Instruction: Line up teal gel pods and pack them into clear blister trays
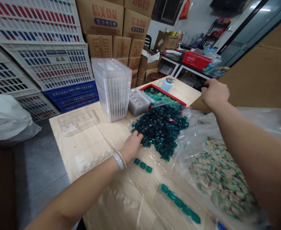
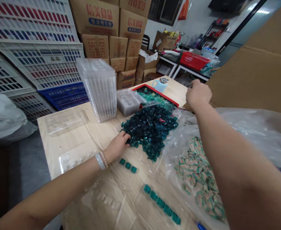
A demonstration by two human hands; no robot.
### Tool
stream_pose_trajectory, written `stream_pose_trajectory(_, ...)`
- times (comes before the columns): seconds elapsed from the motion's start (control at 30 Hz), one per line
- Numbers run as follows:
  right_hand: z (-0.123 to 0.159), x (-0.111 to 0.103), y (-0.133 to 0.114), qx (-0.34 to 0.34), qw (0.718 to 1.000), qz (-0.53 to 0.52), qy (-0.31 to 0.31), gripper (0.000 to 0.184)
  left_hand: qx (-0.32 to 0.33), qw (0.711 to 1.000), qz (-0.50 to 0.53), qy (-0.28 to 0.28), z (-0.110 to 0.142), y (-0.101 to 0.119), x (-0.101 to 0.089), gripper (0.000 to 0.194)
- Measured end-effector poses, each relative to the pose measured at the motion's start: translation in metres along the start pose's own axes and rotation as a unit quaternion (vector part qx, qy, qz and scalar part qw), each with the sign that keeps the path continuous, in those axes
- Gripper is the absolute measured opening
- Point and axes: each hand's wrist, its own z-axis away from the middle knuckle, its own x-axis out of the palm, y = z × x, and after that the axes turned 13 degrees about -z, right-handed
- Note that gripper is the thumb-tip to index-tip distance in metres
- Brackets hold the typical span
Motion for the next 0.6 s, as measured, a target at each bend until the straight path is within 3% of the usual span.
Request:
stream_pose_trajectory(0.07, -0.006, -0.001, 0.004, 0.004, 1.000, 0.003, -0.003, 0.071, 0.006, 1.000, -0.009, 0.011, -0.001, 0.001, 0.002, 0.020)
stream_pose_trajectory(0.1, 0.005, 0.001, -0.001, -0.014, 1.000, -0.001, -0.021, 0.063, 0.007, 1.000, 0.000, 0.021, -0.002, 0.001, 0.002, 0.018)
stream_pose_trajectory(0.17, 0.050, 0.010, -0.019, -0.070, 0.993, -0.022, -0.095, 0.053, 0.007, 0.998, 0.041, 0.043, -0.003, -0.001, 0.004, 0.016)
stream_pose_trajectory(0.23, 0.112, 0.024, -0.040, -0.152, 0.966, -0.065, -0.197, 0.039, 0.002, 0.993, 0.097, 0.067, -0.006, -0.004, 0.006, 0.016)
stream_pose_trajectory(0.3, 0.168, 0.040, -0.055, -0.201, 0.943, -0.094, -0.248, 0.019, -0.016, 0.983, 0.159, 0.093, -0.009, -0.007, 0.008, 0.018)
stream_pose_trajectory(0.37, 0.206, 0.054, -0.061, -0.235, 0.930, -0.102, -0.264, 0.011, -0.047, 0.966, 0.228, 0.113, -0.012, -0.008, 0.009, 0.020)
stream_pose_trajectory(0.43, 0.224, 0.061, -0.061, -0.237, 0.928, -0.121, -0.260, 0.011, -0.084, 0.942, 0.302, 0.117, -0.015, -0.007, 0.009, 0.022)
stream_pose_trajectory(0.53, 0.227, 0.058, -0.056, -0.220, 0.927, -0.175, -0.250, 0.017, -0.138, 0.910, 0.380, 0.092, -0.017, -0.006, 0.010, 0.023)
stream_pose_trajectory(0.6, 0.225, 0.052, -0.055, -0.213, 0.924, -0.203, -0.244, 0.019, -0.158, 0.909, 0.375, 0.089, -0.017, -0.004, 0.011, 0.021)
